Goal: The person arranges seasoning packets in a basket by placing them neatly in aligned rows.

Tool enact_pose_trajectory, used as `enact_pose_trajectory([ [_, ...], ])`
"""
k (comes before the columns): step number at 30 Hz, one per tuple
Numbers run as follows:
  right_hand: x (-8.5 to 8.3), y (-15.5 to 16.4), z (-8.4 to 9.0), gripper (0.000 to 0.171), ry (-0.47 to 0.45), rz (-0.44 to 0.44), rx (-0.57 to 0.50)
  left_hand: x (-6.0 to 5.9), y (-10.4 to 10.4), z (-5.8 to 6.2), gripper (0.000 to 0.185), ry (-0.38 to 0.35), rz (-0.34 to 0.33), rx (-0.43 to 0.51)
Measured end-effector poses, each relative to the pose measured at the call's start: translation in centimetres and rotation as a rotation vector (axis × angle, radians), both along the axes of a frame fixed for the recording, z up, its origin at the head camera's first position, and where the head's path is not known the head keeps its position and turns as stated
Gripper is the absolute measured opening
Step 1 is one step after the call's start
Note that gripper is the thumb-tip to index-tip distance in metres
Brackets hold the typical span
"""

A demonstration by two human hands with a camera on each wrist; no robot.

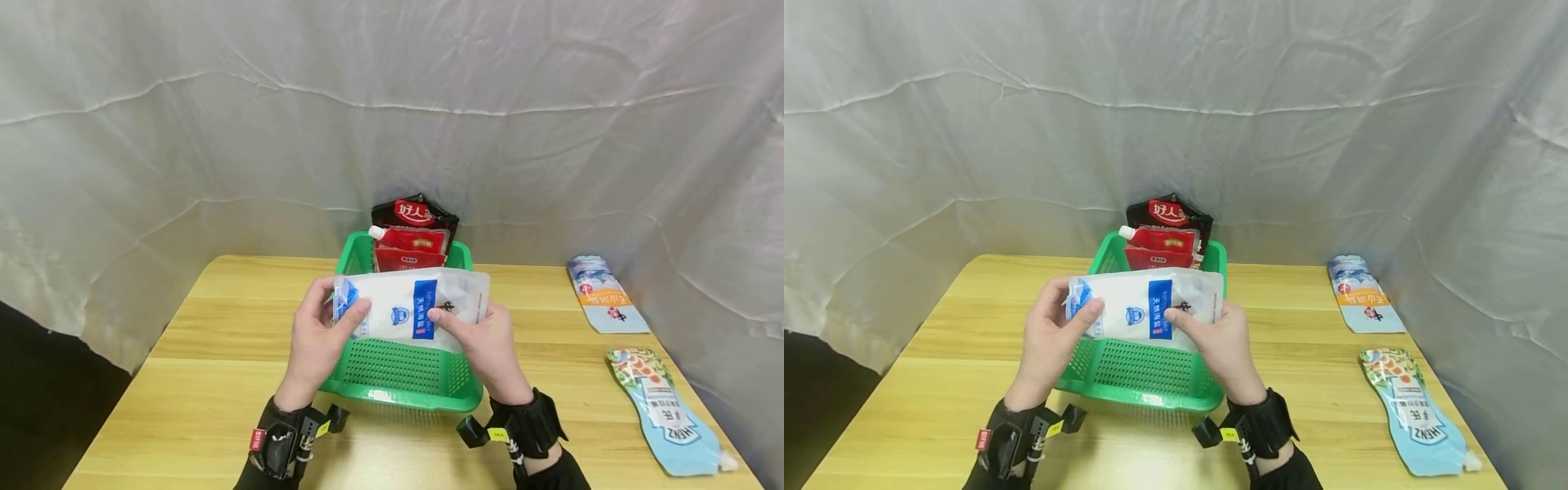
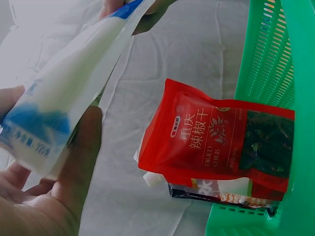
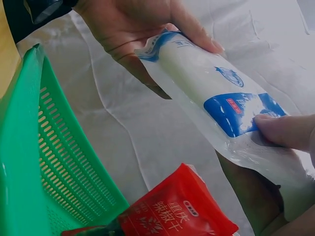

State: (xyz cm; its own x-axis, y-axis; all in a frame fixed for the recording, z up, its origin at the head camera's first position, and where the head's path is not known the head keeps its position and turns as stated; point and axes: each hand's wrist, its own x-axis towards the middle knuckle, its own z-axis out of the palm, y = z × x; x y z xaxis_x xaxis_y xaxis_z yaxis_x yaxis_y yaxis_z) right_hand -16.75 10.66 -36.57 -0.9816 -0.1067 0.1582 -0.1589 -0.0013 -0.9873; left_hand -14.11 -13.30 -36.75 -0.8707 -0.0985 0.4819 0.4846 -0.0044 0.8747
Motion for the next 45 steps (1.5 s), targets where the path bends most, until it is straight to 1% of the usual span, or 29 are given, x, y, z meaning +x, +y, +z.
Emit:
enact_pose_trajectory([
  [4,0.0,0.3,0.3,0.034,0.038,-0.025,0.017,0.1,-0.1,0.2,0.04,-0.058,-0.029,-0.05],
  [8,0.2,0.7,0.8,0.036,0.033,-0.025,0.046,0.3,-0.4,0.2,0.041,-0.1,-0.05,-0.13],
  [11,0.2,1.1,1.1,0.037,0.04,-0.018,0.072,0.4,-0.7,0.2,0.04,-0.119,-0.064,-0.218],
  [15,0.1,1.7,1.2,0.033,0.084,-0.013,0.122,0.5,-0.9,0.4,0.04,-0.153,-0.097,-0.339],
  [18,0.0,2.1,1.1,0.03,0.109,0.006,0.148,0.5,-0.9,0.4,0.041,-0.182,-0.122,-0.389],
  [23,0.0,2.3,1.2,0.028,0.12,0.052,0.155,0.6,-0.8,0.4,0.042,-0.209,-0.128,-0.433],
  [29,0.0,2.1,1.2,0.029,0.089,0.056,0.165,0.6,-0.5,0.3,0.041,-0.232,-0.1,-0.46],
  [33,0.1,1.9,1.2,0.03,0.063,0.052,0.162,0.7,-0.3,0.2,0.039,-0.22,-0.071,-0.454],
  [36,0.1,1.8,1.2,0.031,0.048,0.025,0.148,0.7,-0.2,0.2,0.038,-0.205,-0.05,-0.444],
  [41,0.1,1.6,1.3,0.034,0.057,-0.053,0.078,0.7,0.1,0.2,0.034,-0.182,-0.009,-0.413],
  [45,0.1,1.1,1.2,0.036,0.071,-0.084,0.008,0.7,0.3,0.2,0.032,-0.17,0.01,-0.369],
])
